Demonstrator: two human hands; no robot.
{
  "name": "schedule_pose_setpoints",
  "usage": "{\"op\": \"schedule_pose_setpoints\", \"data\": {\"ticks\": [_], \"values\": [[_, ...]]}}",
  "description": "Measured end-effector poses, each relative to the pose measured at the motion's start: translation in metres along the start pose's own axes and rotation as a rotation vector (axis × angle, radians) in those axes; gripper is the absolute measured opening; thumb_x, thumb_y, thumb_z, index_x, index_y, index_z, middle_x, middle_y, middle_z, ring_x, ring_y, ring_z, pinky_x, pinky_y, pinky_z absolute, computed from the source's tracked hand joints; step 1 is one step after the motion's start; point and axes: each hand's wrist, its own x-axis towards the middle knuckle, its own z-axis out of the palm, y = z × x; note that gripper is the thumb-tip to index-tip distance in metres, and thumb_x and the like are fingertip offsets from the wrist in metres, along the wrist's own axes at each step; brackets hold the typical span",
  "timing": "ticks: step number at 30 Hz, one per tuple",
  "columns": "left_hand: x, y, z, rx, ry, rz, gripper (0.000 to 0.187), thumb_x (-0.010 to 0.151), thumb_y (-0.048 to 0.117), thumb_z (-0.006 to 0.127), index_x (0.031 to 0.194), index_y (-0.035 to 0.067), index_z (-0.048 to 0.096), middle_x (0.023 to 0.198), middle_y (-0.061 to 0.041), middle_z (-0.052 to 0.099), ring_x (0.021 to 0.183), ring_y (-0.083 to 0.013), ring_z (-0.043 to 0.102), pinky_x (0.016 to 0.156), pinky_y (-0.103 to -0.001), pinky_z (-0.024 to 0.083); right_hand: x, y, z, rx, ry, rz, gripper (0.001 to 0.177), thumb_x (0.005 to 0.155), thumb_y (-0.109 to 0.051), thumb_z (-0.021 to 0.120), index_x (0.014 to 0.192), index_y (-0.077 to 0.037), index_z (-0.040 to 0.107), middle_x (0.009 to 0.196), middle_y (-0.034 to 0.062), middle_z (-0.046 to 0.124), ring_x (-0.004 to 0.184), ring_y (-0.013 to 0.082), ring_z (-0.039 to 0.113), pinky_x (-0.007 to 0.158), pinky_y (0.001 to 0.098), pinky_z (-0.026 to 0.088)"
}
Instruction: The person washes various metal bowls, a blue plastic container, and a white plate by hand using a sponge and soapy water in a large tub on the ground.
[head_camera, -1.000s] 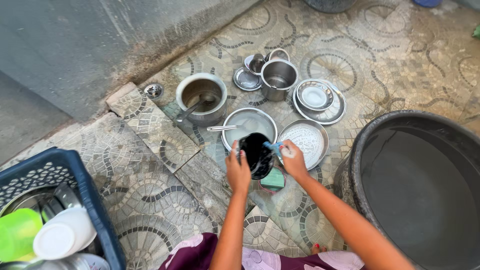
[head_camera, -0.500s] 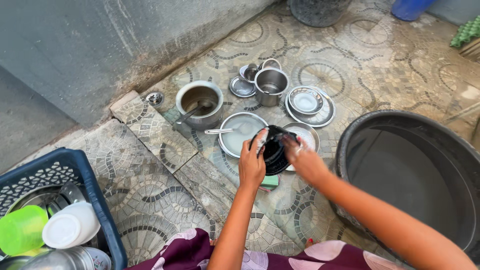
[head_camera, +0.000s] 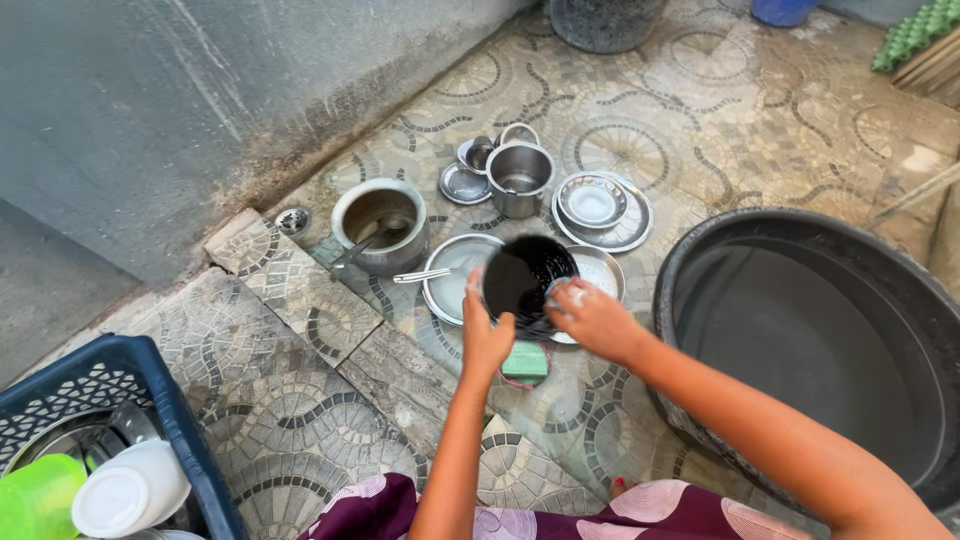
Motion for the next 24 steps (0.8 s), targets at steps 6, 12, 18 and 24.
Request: {"op": "schedule_pose_setpoints", "data": {"ticks": [6,12,18,24], "values": [[-0.036,0.004,0.042,-0.337,0.008,-0.107,0.082,0.093,-0.011,0.048,0.165,0.009,0.013,0.165,-0.029,0.032,0.153,-0.0403,0.035,0.124,-0.043,0.023,-0.009,-0.052,0.027,0.404,0.023,0.219,0.046,0.085,-0.012,0.061,0.129,0.004,0.058,0.126,0.02,0.064,0.116,0.0353,0.063,0.103,0.0423,0.047],[-0.033,0.008,0.018,-0.106,-0.13,-0.044,0.097,0.074,-0.02,0.042,0.163,0.011,0.015,0.16,-0.03,0.035,0.148,-0.0425,0.037,0.121,-0.042,0.028,-0.016,0.019,0.019,0.01,-0.355,0.052,0.056,0.085,-0.004,0.057,0.14,-0.001,0.054,0.142,0.0152,0.058,0.12,0.0319,0.062,0.102,0.0465,0.048],[-0.024,0.017,0.02,-0.167,-0.164,-0.136,0.096,0.079,-0.017,0.042,0.165,0.013,0.012,0.155,-0.028,0.041,0.143,-0.0416,0.045,0.121,-0.041,0.032,0.001,-0.016,0.005,-0.113,-0.186,0.323,0.057,0.076,-0.006,0.057,0.13,0.009,0.055,0.148,0.0254,0.049,0.123,0.0354,0.064,0.101,0.0484,0.054],[-0.033,0.0,0.025,-0.272,-0.127,-0.089,0.099,0.078,-0.016,0.042,0.166,0.013,0.005,0.163,-0.031,0.03,0.152,-0.0426,0.033,0.121,-0.042,0.027,-0.011,-0.056,0.008,0.503,-0.096,0.296,0.052,0.076,-0.002,0.058,0.128,0.001,0.06,0.127,0.0183,0.061,0.11,0.0375,0.064,0.092,0.0475,0.054]]}}
